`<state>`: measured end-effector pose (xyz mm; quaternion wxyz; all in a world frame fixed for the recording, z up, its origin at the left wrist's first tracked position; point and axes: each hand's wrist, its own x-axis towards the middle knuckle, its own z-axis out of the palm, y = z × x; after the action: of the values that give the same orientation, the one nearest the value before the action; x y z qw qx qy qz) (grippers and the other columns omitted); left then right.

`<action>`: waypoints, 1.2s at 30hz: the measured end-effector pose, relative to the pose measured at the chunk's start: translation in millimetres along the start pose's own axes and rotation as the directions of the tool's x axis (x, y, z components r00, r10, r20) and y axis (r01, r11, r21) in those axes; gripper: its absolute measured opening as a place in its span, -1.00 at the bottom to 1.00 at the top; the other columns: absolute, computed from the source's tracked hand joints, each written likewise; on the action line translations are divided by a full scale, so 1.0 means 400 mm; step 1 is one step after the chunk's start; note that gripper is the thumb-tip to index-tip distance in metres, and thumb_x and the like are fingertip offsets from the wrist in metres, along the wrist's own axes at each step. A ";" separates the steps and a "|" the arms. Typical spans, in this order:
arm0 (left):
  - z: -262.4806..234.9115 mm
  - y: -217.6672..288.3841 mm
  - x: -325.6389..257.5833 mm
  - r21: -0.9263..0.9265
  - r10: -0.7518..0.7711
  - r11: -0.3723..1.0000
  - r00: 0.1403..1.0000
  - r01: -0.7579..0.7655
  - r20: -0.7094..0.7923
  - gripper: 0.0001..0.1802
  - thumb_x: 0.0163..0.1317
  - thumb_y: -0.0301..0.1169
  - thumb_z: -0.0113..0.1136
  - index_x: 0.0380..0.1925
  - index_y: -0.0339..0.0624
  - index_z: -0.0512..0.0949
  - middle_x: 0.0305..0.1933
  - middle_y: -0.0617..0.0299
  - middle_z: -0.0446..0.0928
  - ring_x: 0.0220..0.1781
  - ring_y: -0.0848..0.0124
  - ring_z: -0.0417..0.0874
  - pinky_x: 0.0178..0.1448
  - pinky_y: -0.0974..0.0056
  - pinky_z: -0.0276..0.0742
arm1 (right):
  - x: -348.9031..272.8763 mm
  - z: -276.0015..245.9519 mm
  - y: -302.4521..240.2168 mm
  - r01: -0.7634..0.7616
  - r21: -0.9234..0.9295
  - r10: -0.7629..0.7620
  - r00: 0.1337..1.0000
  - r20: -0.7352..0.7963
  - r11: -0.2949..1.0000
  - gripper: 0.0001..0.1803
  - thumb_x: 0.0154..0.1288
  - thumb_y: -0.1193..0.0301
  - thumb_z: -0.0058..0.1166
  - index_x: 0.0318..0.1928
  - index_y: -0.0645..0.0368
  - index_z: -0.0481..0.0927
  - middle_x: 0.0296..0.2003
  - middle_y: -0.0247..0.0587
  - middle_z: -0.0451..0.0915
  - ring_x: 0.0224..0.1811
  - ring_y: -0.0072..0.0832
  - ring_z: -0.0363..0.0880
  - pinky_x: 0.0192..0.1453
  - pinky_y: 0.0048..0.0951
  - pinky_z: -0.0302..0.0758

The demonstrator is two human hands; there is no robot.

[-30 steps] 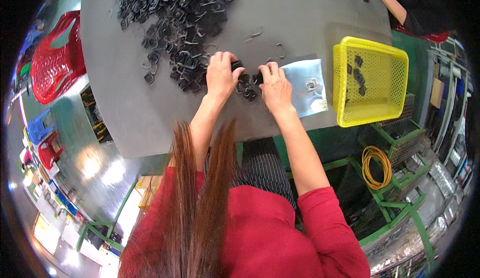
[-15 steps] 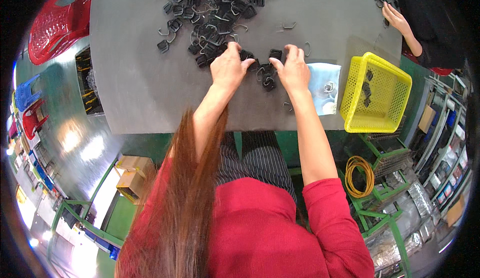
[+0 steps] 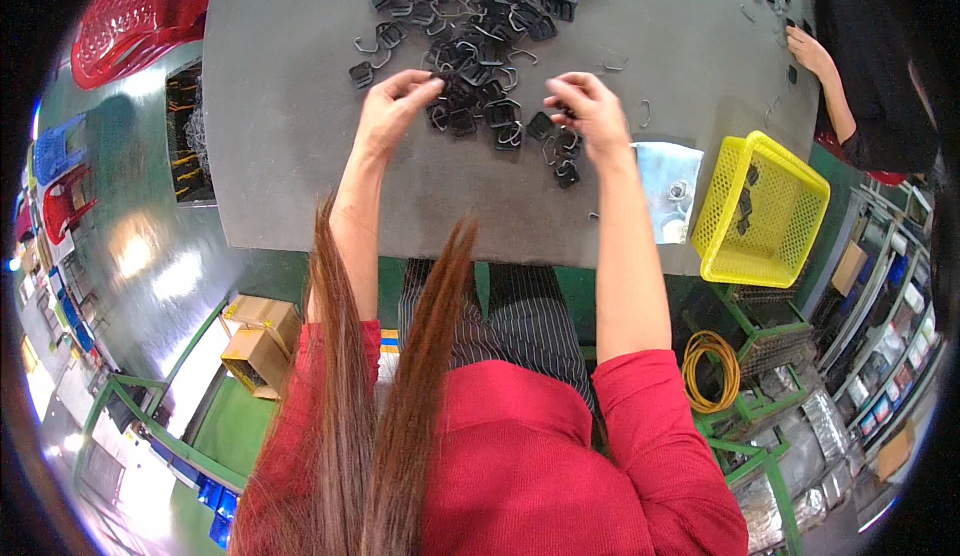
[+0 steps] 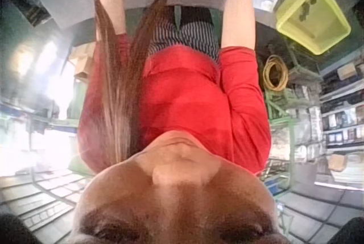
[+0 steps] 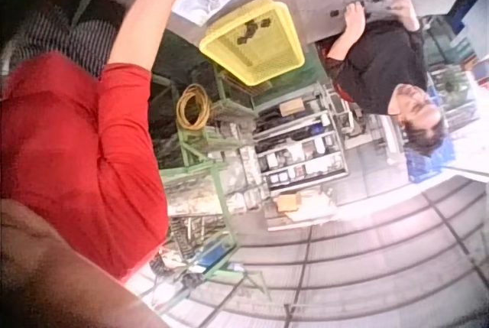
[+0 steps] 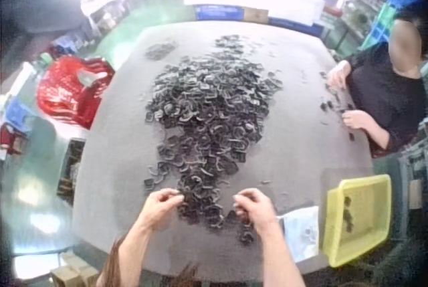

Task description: The person assembles small black plastic parts with metal hooks by hand at a table. They pick up parts, connect them, and place the assembled items into a yellow basket. A second person is also working at the table, sorting similar parts.

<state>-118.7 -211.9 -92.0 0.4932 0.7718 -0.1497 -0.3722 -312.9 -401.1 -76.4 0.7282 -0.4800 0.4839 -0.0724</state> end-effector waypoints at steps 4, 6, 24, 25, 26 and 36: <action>0.001 -0.065 0.009 0.430 0.213 0.902 0.910 -0.042 -0.357 -0.73 0.21 -0.23 0.15 -0.24 -0.19 0.59 -0.33 0.21 0.60 -0.31 0.43 0.57 -0.20 0.31 0.45 | 0.017 0.228 0.022 0.202 -0.773 -0.431 0.897 -0.101 0.601 -0.28 -0.18 0.24 0.40 0.06 0.09 0.40 -0.01 -0.05 0.37 0.07 -0.15 0.42 0.09 -0.23 0.46; 0.066 -0.055 0.010 0.546 0.289 0.835 0.902 -0.073 -0.321 -0.74 0.23 -0.24 0.10 -0.22 -0.17 0.56 -0.31 0.04 0.59 -0.26 0.28 0.62 -0.14 0.23 0.48 | 0.017 0.288 0.017 0.261 -0.790 -0.444 0.896 -0.016 0.555 -0.31 -0.17 0.30 0.37 0.07 0.00 0.40 0.00 -0.05 0.37 0.02 -0.11 0.47 0.05 -0.17 0.48; 0.079 0.088 0.020 -0.568 -0.206 0.735 0.920 0.370 0.334 -0.72 0.22 -0.14 0.18 -0.50 -0.07 0.48 -0.52 0.43 0.39 -0.42 0.54 0.52 -0.40 0.42 0.45 | -0.057 -0.120 -0.032 -0.021 -0.301 -0.024 0.989 -0.148 0.954 -0.63 0.05 0.51 0.29 -0.06 0.19 0.59 -0.39 -0.38 0.62 -0.45 -0.69 0.52 -0.47 -0.68 0.44; 0.111 0.095 0.032 -0.466 -0.225 0.809 0.922 0.357 0.316 -0.71 0.21 -0.14 0.20 -0.54 -0.06 0.46 -0.56 0.45 0.36 -0.45 0.53 0.51 -0.41 0.41 0.44 | -0.061 -0.129 -0.028 -0.014 -0.210 -0.017 0.989 -0.146 0.978 -0.64 0.07 0.52 0.26 -0.06 0.19 0.59 -0.38 -0.37 0.62 -0.45 -0.67 0.53 -0.46 -0.67 0.46; 0.143 0.084 0.044 -0.236 -0.159 0.944 0.944 0.231 0.290 -0.69 0.15 -0.10 0.27 -0.52 -0.08 0.50 -0.61 0.47 0.35 -0.53 0.52 0.47 -0.44 0.42 0.40 | -0.062 -0.142 -0.018 -0.010 -0.119 -0.007 0.990 -0.139 0.993 -0.66 0.09 0.52 0.24 -0.07 0.19 0.59 -0.37 -0.36 0.62 -0.44 -0.66 0.54 -0.46 -0.66 0.47; 0.364 0.135 0.030 0.646 0.130 0.725 0.968 -0.240 0.214 -0.57 -0.01 -0.13 0.36 -0.25 -0.11 0.45 -0.37 0.02 0.61 -0.22 0.04 0.64 -0.21 0.06 0.52 | -0.049 -0.136 -0.025 0.012 0.095 -0.006 0.998 -0.057 0.995 -0.70 0.31 0.29 0.04 -0.05 0.19 0.56 -0.25 -0.28 0.58 -0.27 -0.51 0.59 -0.37 -0.52 0.54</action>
<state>-208.6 -339.0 -84.4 0.2063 0.8469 -0.3865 -0.3013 -361.7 -429.5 -60.3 0.7359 -0.4448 0.4981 -0.1120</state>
